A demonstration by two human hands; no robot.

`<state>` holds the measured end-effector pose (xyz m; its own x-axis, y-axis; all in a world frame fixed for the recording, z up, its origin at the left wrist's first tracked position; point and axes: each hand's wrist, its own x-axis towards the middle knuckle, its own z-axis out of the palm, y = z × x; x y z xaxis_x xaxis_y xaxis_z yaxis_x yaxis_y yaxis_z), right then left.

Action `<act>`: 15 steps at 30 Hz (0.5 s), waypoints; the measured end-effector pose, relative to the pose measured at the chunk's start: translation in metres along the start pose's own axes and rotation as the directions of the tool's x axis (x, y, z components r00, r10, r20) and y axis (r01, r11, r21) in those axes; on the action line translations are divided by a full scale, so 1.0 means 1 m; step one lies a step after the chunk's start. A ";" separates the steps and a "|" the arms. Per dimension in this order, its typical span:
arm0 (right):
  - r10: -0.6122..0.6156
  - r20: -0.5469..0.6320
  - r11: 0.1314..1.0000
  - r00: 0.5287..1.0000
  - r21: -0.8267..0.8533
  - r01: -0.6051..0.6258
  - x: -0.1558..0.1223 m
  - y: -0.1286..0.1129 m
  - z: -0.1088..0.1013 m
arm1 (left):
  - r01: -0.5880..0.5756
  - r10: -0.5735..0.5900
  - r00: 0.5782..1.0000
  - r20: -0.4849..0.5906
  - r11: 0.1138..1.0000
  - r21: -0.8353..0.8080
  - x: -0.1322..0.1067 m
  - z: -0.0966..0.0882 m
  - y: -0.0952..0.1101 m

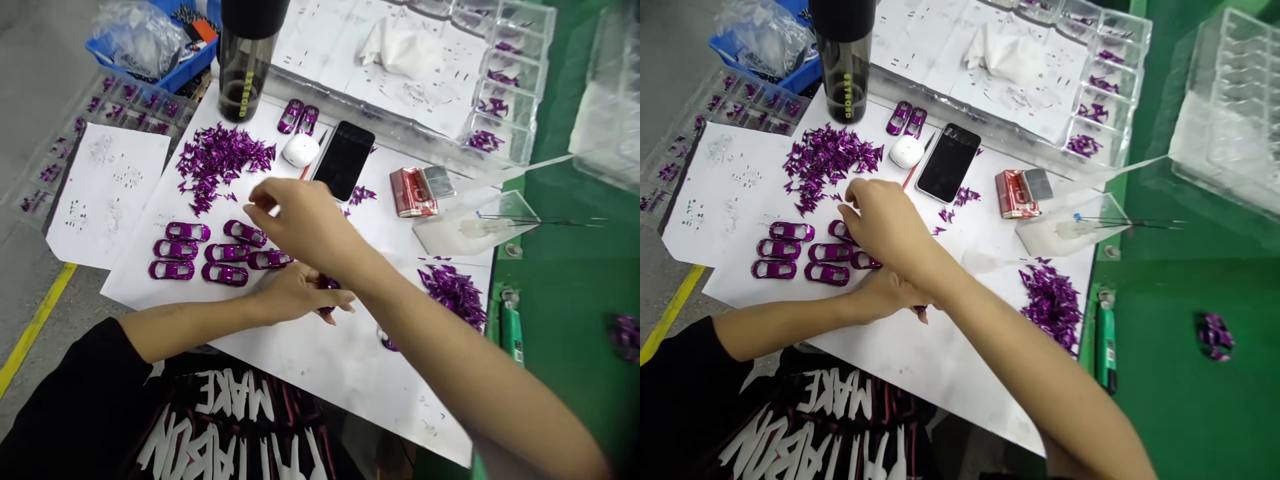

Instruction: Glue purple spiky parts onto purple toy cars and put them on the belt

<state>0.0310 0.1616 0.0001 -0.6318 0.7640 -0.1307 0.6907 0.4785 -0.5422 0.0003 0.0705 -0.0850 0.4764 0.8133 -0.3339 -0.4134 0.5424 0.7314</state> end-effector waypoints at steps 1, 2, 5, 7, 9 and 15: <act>0.037 0.045 0.999 0.998 -0.012 -0.037 0.021 -0.001 0.007 | 0.023 -0.023 1.000 0.010 0.999 -0.046 0.000 0.000 0.001; 0.080 0.083 0.996 0.993 -0.040 -0.077 0.038 -0.001 0.015 | 0.040 -0.039 0.999 0.020 0.995 -0.090 -0.001 -0.001 0.001; 0.156 0.147 0.984 0.977 -0.104 -0.142 0.067 -0.004 0.036 | 0.068 -0.062 0.997 0.046 0.989 -0.133 -0.001 -0.002 0.002; 0.160 0.149 0.983 0.976 -0.112 -0.145 0.071 -0.006 0.042 | 0.095 -0.088 0.994 0.057 0.986 -0.135 -0.002 -0.001 0.003; 0.173 0.131 0.983 0.976 -0.081 -0.164 0.065 -0.007 0.038 | 0.120 -0.114 0.992 0.053 0.982 -0.146 -0.002 0.000 0.005; 0.105 -0.095 0.951 0.990 0.300 -0.072 -0.011 -0.012 -0.003 | 0.155 -0.152 0.987 0.041 0.986 -0.056 -0.008 0.005 0.014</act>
<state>0.0308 0.1489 0.0106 -0.5196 0.8477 -0.1070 0.5967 0.2703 -0.7556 -0.0055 0.0705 -0.0691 0.5653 0.7118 -0.4169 -0.3774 0.6725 0.6366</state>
